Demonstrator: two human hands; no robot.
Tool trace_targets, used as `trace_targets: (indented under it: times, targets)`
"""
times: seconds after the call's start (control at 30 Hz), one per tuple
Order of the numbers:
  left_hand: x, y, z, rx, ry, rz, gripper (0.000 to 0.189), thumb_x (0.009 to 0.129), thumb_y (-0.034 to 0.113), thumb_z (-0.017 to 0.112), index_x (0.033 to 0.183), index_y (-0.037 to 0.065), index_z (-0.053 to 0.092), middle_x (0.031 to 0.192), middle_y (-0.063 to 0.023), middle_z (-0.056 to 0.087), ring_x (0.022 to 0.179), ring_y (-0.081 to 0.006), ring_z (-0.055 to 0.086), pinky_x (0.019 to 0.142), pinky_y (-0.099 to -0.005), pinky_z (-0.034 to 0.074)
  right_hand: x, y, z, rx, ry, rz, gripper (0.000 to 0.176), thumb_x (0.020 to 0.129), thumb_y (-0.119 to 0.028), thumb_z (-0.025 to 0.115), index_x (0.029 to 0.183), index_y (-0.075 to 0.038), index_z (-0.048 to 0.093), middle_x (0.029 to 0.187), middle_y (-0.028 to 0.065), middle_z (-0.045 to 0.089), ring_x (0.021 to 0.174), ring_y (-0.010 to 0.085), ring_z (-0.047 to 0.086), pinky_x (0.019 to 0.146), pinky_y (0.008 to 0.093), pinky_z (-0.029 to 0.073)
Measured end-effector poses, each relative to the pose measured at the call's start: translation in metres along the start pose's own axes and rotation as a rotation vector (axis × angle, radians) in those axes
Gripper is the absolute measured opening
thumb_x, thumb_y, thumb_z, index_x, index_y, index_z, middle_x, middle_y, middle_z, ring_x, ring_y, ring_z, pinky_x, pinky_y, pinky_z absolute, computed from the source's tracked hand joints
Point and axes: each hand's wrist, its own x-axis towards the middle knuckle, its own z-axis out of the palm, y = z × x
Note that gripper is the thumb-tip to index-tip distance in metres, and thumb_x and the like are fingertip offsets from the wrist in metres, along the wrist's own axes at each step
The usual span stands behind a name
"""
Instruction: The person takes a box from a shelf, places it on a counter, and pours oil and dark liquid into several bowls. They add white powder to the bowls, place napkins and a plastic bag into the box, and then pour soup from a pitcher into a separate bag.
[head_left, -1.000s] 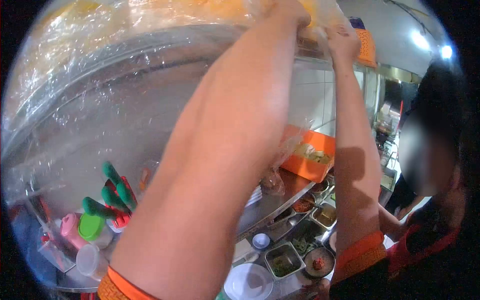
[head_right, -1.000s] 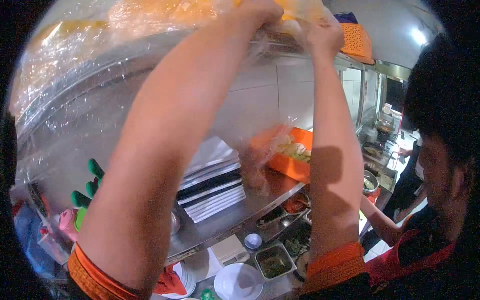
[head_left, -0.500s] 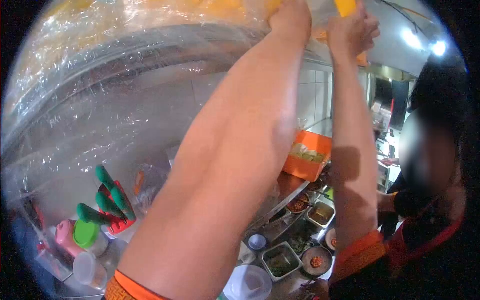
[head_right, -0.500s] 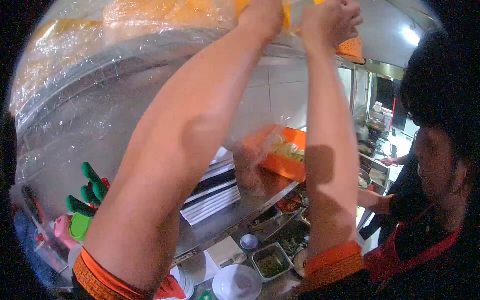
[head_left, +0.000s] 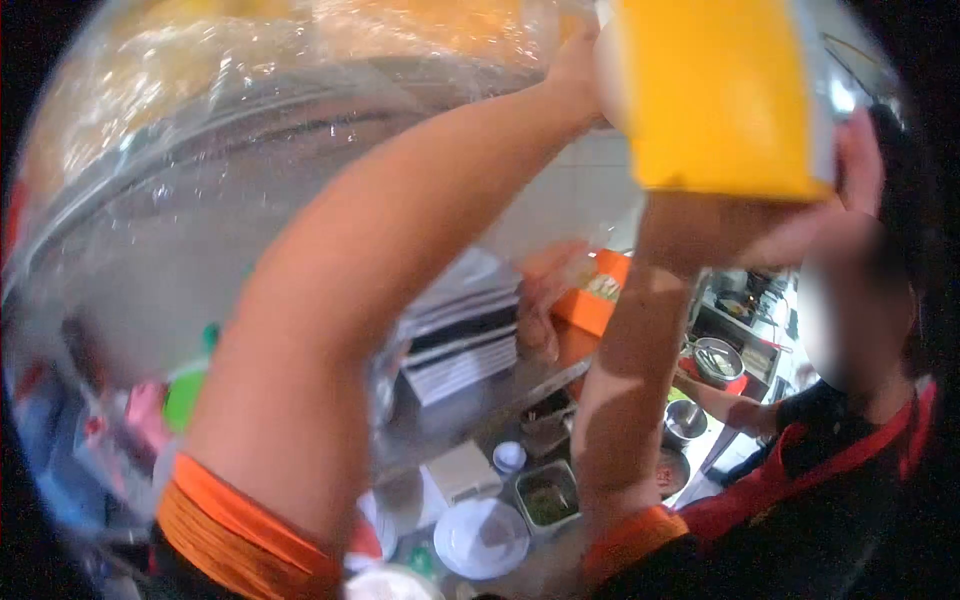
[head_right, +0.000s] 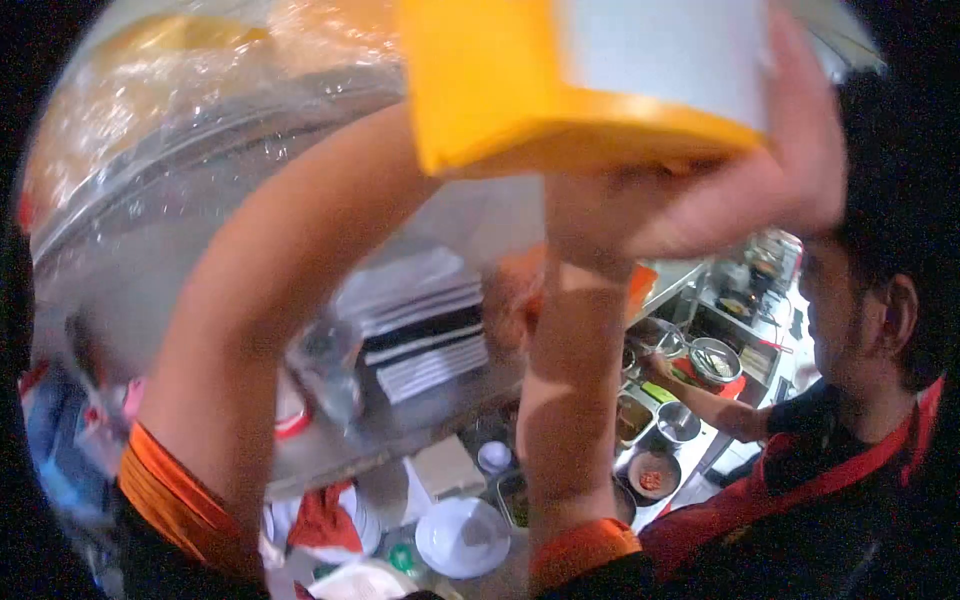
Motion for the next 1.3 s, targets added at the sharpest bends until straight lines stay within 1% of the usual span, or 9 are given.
trace_targets:
  times: [0.23,0.4,0.5,0.53,0.6,0.7,0.93,1.07,1.3]
  targets:
    - [-0.126,-0.009,-0.250,-0.334,-0.206,0.074,0.041,0.081,0.026,0.074,0.120,0.014,0.067,0.118,-0.0110,0.068,0.107,-0.0271,0.065,0.093,-0.0389,0.050,0.047,-0.111,0.001,-0.109,0.352,1.129,0.022,0.088,-0.016,0.063,0.086,0.006,0.060,0.086,0.0120,0.064,0.077,0.0212,0.061,0.070,0.0380,0.051]
    - [-0.260,0.078,-0.471,-0.232,-0.900,-0.728,0.079,0.067,0.062,0.080,0.116,0.002,0.064,0.106,-0.0191,0.067,0.100,-0.0261,0.065,0.088,-0.0393,0.051,0.099,-0.292,0.013,0.102,0.221,1.755,0.009,0.087,-0.001,0.058,0.084,0.007,0.060,0.080,0.0078,0.061,0.071,0.0163,0.057,0.066,0.0347,0.050]
    - [-0.356,0.175,-0.554,-0.778,0.098,-1.089,0.050,0.090,0.035,0.071,0.125,0.002,0.058,0.116,-0.0136,0.062,0.105,-0.0281,0.060,0.090,-0.0353,0.047,0.126,-0.448,-0.039,0.693,-0.229,2.233,0.024,0.088,-0.004,0.061,0.110,0.006,0.058,0.102,0.0121,0.062,0.090,0.0203,0.060,0.080,0.0330,0.050]
    - [-0.364,0.209,-0.603,-0.289,-0.024,-1.515,0.031,0.096,0.016,0.063,0.123,0.001,0.060,0.113,-0.0118,0.065,0.102,-0.0264,0.062,0.088,-0.0352,0.048,0.124,-0.499,-0.059,0.917,-0.415,2.142,0.035,0.089,-0.002,0.061,0.122,0.006,0.053,0.113,0.0116,0.060,0.100,0.0203,0.058,0.088,0.0335,0.048]
    - [-0.439,0.248,-0.678,0.187,0.300,-1.404,0.026,0.099,0.017,0.058,0.118,0.001,0.063,0.104,-0.0106,0.068,0.094,-0.0204,0.065,0.081,-0.0336,0.050,0.138,-0.573,-0.103,1.302,-0.793,1.654,0.059,0.088,-0.002,0.062,0.141,0.002,0.036,0.124,0.0108,0.054,0.114,0.0198,0.053,0.099,0.0330,0.042]
    - [-0.441,0.345,-0.811,0.610,0.386,-1.566,0.021,0.099,0.016,0.056,0.111,0.004,0.068,0.098,-0.0102,0.071,0.090,-0.0195,0.066,0.080,-0.0325,0.051,0.216,-0.627,-0.136,1.952,-0.488,2.423,0.086,0.084,-0.006,0.067,0.152,-0.010,0.014,0.132,0.0129,0.048,0.123,0.0242,0.048,0.104,0.0391,0.040]
    - [-0.409,0.522,-0.957,0.808,-0.240,-1.635,0.020,0.092,0.013,0.063,0.110,0.007,0.069,0.106,-0.0124,0.070,0.099,-0.0280,0.066,0.087,-0.0358,0.052,0.306,-0.768,-0.202,2.401,-1.138,1.603,0.101,0.078,-0.034,0.082,0.153,-0.008,0.020,0.154,0.0144,0.028,0.136,0.0285,0.037,0.108,0.0462,0.036]
    - [-0.435,0.573,-0.996,0.804,-0.027,-1.780,0.027,0.088,0.024,0.069,0.109,0.007,0.070,0.106,-0.0118,0.070,0.102,-0.0277,0.064,0.091,-0.0377,0.049,0.335,-0.864,-0.234,3.374,-1.547,1.343,0.040,0.092,-0.024,0.069,0.121,0.002,0.062,0.119,0.0114,0.064,0.114,0.0217,0.057,0.101,0.0351,0.043]
    - [-0.521,0.667,-1.047,0.859,0.736,-2.027,0.019,0.092,0.016,0.067,0.105,0.003,0.069,0.108,-0.0045,0.068,0.101,-0.0117,0.061,0.086,-0.0270,0.048,0.426,-1.005,-0.289,3.549,-1.204,0.867,0.035,0.098,-0.031,0.060,0.104,0.002,0.068,0.104,0.0118,0.068,0.098,0.0195,0.062,0.086,0.0326,0.047]
